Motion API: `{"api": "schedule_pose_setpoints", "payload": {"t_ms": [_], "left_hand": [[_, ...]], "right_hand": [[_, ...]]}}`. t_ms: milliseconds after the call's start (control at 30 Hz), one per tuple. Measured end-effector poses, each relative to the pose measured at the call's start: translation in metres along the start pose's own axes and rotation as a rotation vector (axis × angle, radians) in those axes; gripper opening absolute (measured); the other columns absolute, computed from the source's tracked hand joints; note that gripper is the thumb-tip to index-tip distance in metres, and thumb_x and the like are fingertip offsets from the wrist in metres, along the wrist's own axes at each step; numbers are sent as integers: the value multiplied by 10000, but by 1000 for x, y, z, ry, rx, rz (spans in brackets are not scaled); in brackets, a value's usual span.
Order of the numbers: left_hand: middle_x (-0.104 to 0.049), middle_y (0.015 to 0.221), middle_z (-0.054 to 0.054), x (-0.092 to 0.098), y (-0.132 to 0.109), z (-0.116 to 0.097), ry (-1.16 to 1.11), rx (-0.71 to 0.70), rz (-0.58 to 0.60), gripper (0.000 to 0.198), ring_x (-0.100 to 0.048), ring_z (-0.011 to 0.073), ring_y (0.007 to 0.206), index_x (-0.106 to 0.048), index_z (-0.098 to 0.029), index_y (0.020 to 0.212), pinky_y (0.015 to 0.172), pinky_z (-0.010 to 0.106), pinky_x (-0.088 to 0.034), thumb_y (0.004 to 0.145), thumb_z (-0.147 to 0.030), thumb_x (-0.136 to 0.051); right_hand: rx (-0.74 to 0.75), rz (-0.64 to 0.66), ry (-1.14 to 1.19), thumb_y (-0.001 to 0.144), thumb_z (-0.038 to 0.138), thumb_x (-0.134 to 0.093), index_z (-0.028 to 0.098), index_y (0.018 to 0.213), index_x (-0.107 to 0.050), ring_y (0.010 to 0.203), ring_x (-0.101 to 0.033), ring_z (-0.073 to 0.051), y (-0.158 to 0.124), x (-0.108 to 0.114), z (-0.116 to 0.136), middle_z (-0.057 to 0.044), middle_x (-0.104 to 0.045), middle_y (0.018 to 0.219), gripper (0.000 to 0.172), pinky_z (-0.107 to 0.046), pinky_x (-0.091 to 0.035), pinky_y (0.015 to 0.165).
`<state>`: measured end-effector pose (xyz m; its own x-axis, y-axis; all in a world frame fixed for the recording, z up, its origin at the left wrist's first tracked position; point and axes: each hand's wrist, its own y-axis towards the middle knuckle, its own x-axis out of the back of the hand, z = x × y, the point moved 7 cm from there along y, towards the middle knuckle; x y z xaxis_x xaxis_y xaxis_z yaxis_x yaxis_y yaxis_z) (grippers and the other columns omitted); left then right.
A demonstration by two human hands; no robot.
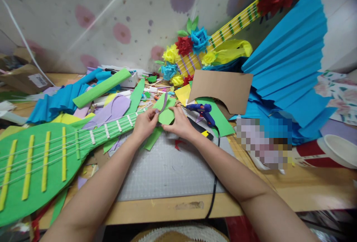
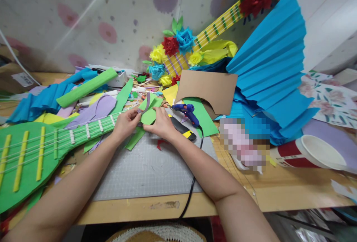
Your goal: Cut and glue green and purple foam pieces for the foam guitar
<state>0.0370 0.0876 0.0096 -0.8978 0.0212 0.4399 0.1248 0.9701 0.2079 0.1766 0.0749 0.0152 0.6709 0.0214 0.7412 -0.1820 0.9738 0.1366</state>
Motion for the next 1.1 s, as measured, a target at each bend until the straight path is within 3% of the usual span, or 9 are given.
{"api": "schedule_pose_setpoints", "payload": {"t_ms": [433,700,833,1000,1100], "left_hand": [[-709,820,50,-2,1,8,-157,59,7,248,-666,177,745,-626,-154,891,667,261,-495,760,-343,-535],[-699,760,42,1,2,6,-79,28,14,267,-666,182,737,-645,-146,888,702,286,-510,769,-346,-512],[-719,828,64,1,5,9,-158,53,8,289,-676,197,789,-653,-131,934,728,292,-522,724,-299,-549],[-693,1050,98,-2,6,13,-332,107,6,488,-650,228,977,-594,-124,1120,822,331,-531,636,-174,-554],[-682,1067,114,-2,5,12,-387,154,-21,438,-631,236,1024,-599,-113,1072,813,337,-543,642,-181,-548]], "right_hand": [[9,-1,28,593,363,-657,137,1209,-433,1185,-418,-297,2,-2,0,-143,-466,1162,693,-448,-365,990],[6,11,15,589,348,-667,110,1214,-438,1148,-441,-283,3,-1,3,-145,-462,1155,707,-415,-389,967],[20,14,34,602,342,-669,120,1218,-435,1158,-442,-275,4,1,5,-144,-464,1180,694,-413,-374,983],[16,6,55,617,359,-672,117,1223,-434,1181,-437,-271,6,7,3,-155,-460,1210,695,-410,-366,994],[6,13,75,630,381,-667,125,1218,-443,1173,-453,-263,8,9,-2,-147,-472,1203,680,-411,-365,995]]}}
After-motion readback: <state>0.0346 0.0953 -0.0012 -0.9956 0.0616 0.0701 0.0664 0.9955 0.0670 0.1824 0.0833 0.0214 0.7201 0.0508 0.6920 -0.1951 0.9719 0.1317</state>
